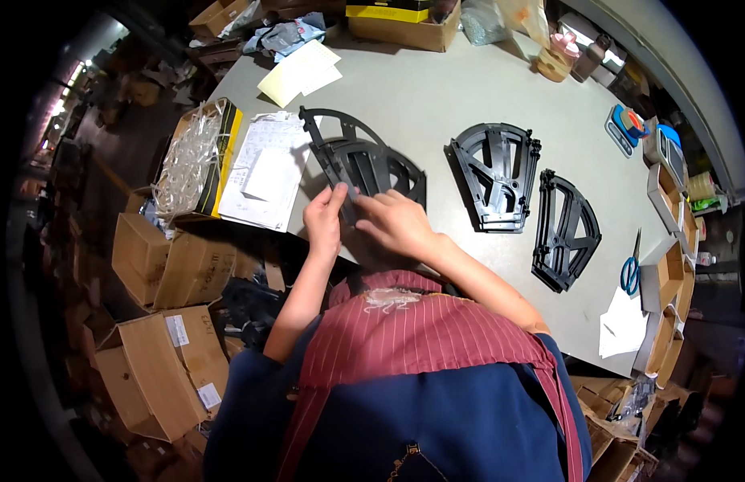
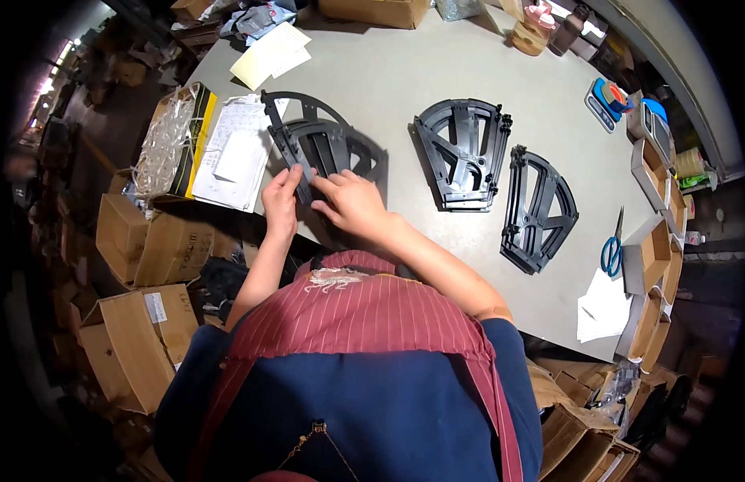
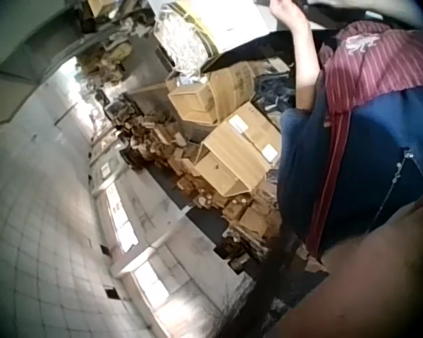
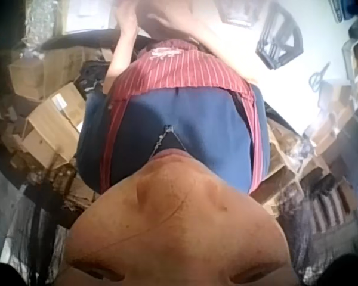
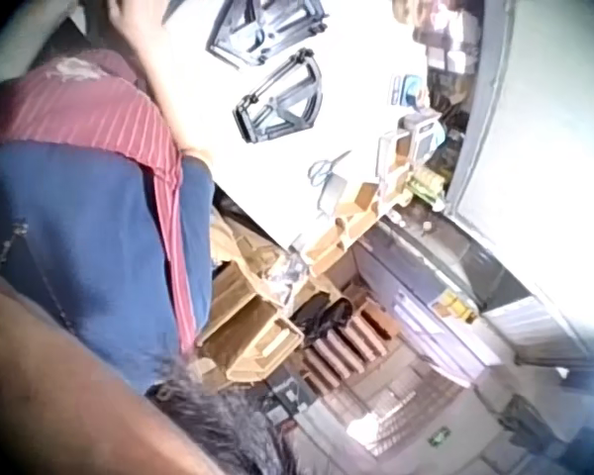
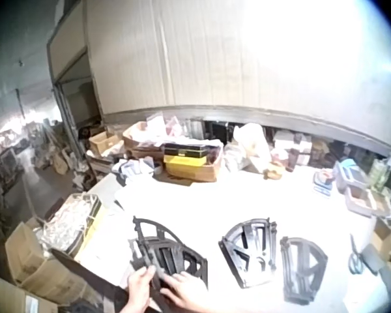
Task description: The person picks up stacks of black plastic parts from a table and places them into cardboard boxes. They then separate a stack of parts on the table, arranging them individually.
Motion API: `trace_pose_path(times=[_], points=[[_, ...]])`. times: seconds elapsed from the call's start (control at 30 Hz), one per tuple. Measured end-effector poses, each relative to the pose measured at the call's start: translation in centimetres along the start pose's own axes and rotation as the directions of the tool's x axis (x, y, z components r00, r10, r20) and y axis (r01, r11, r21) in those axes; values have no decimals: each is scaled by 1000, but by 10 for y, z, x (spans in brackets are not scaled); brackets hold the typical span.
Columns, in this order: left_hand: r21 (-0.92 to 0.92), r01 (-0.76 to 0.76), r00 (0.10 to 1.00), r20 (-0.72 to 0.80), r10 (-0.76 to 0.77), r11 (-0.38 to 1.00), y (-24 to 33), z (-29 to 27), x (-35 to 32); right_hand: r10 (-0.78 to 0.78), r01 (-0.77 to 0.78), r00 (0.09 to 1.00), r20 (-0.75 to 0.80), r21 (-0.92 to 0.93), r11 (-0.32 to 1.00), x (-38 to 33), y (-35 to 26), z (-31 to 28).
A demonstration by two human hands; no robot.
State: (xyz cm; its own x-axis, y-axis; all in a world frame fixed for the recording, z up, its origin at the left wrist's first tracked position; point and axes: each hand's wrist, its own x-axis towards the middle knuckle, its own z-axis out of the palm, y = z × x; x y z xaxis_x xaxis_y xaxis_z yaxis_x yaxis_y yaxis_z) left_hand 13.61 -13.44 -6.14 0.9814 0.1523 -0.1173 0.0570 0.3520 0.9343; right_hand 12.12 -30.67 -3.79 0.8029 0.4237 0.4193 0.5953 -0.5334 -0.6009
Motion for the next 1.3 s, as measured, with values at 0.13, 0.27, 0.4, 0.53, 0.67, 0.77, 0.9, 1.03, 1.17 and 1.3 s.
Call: trace_pose_path(times=[0.13, 0.27, 0.4, 0.53, 0.67, 0.77, 0.9, 1.03, 1.17, 1.3], points=[[498, -182, 983, 57, 177, 848, -6, -14, 7, -82, 97, 989, -126, 115, 989, 7, 1, 7], [661, -202, 976, 76, 204, 722, 3, 2, 6, 293, -253, 956, 17, 551, 795, 4, 8, 14], [587, -197, 980, 86, 181, 785, 0, 14, -5, 410, -281, 910, -59, 638, 717, 10, 9, 9], [550, -297, 951, 93, 295, 781, -11, 17, -6, 355, -251, 930, -99, 532, 809, 12, 9, 3], [598, -241, 969, 101, 227, 764, -12, 6, 0, 343, -300, 939, -7, 466, 832, 6, 10, 4], [555, -239, 971, 127, 203, 797, -3, 11, -4, 290, -223, 952, -95, 428, 876, 10, 5, 4], [617, -269, 963, 197, 186, 740, 10, 10, -3, 311, -201, 940, -137, 513, 835, 12, 5, -1], [318, -73, 984, 177, 17, 945, 22, 28, -4, 483, -273, 870, -100, 716, 642, 5, 10, -21], [287, 72, 995, 47, -89, 955, 32, 19, -2, 572, -124, 819, -36, 963, 238, -19, -18, -114], [187, 89, 996, -16, -87, 978, 28, 3, 2, 587, -40, 749, -308, 863, 504, -75, -21, -206]])
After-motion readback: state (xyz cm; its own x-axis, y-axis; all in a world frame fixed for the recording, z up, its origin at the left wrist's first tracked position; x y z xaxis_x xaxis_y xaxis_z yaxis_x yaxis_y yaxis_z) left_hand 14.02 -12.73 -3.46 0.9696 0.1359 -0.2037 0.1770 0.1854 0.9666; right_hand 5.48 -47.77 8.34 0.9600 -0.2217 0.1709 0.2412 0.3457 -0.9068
